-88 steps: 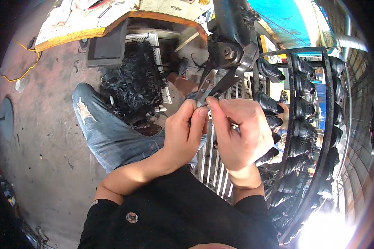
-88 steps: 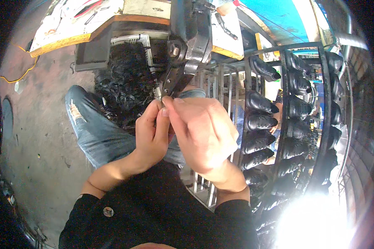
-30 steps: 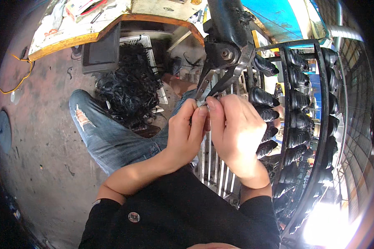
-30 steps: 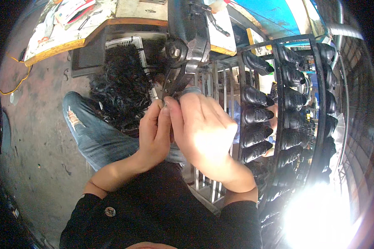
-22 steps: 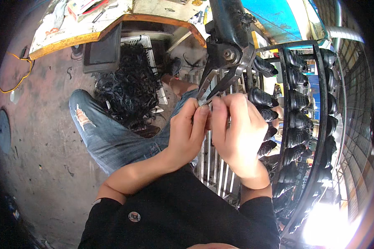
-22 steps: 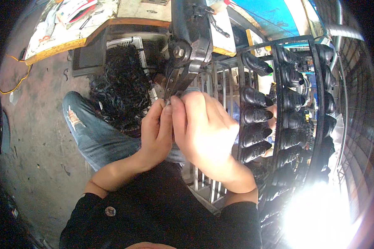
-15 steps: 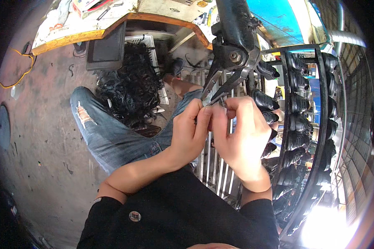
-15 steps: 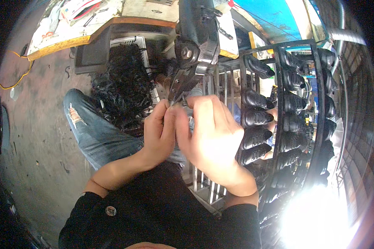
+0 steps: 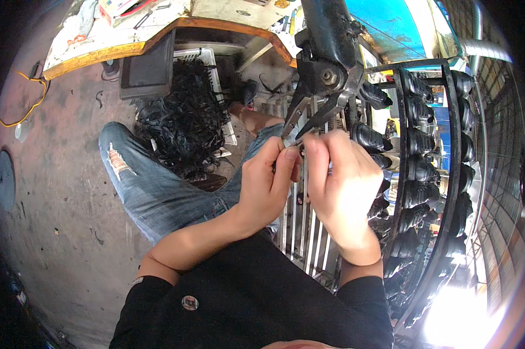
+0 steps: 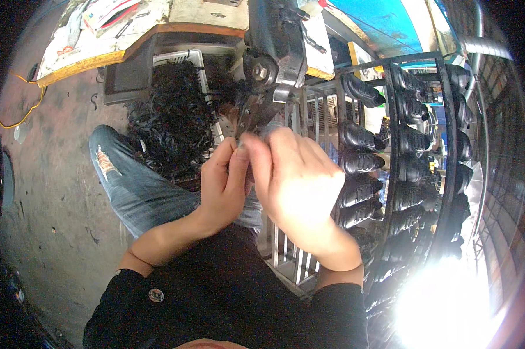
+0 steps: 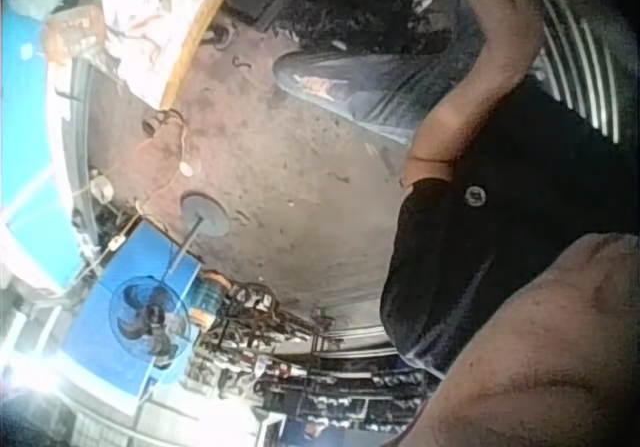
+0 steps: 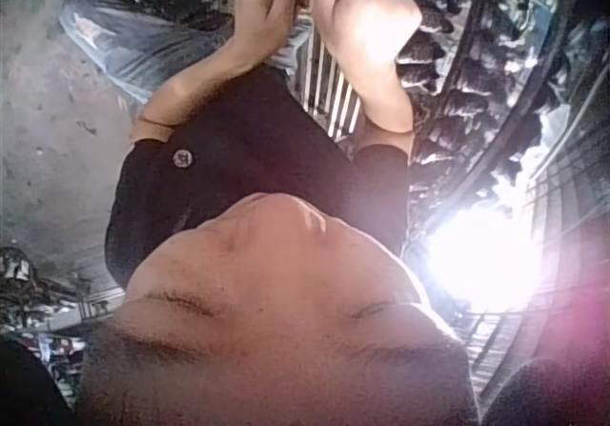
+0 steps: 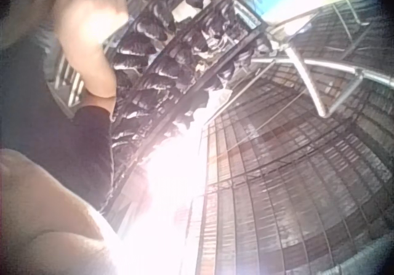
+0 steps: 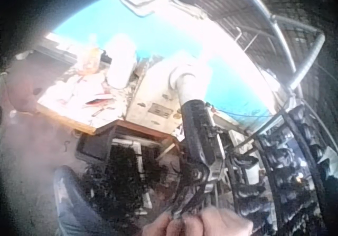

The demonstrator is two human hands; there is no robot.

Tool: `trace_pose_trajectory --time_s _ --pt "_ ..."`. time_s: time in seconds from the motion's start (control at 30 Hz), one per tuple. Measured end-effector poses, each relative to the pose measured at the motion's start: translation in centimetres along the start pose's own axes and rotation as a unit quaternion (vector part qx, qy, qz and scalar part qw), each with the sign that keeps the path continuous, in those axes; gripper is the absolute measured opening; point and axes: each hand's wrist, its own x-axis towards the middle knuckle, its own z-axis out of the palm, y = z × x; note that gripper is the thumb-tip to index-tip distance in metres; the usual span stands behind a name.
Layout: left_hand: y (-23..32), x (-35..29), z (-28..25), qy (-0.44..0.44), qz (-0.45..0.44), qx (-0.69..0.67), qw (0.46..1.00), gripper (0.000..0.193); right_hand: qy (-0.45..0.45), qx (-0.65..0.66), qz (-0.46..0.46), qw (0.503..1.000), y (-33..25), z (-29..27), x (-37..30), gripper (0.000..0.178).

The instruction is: Replacing a small component on a shoe manufacturing machine and checking finished shoes.

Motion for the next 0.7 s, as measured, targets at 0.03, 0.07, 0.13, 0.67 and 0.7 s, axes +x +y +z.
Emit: trace_pose_trajectory --time_s 0.03,0.07,0.13,0.67,0.7 --pt "-0.1 0.1 0.0 -0.001 0.0 -0.001 1.0 0.026 0.041 0.045 0.001 0.998 -0.2 0.0 0.1 0.02" --pt "-0.3 0.1 -0.1 0.004 0.032 0.034 0.999 0.026 0.08 0.092 0.001 0.992 -0.4 0.1 0.0 0.021" --pt "-0.2 0.1 -0.2 0.01 0.063 0.069 0.996 0.025 0.092 0.082 0.018 0.992 -0.3 0.7 -0.2 0.022" --pt "0.2 0.0 0.0 0.003 0.034 0.019 0.999 0.027 0.073 0.106 0.043 0.991 -1.2 -0.1 0.0 0.014" --pt "0.2 0.0 0.0 0.0 0.019 0.014 1.0 0.027 0.097 0.081 -0.007 0.992 -0.1 1.0 0.1 0.021"
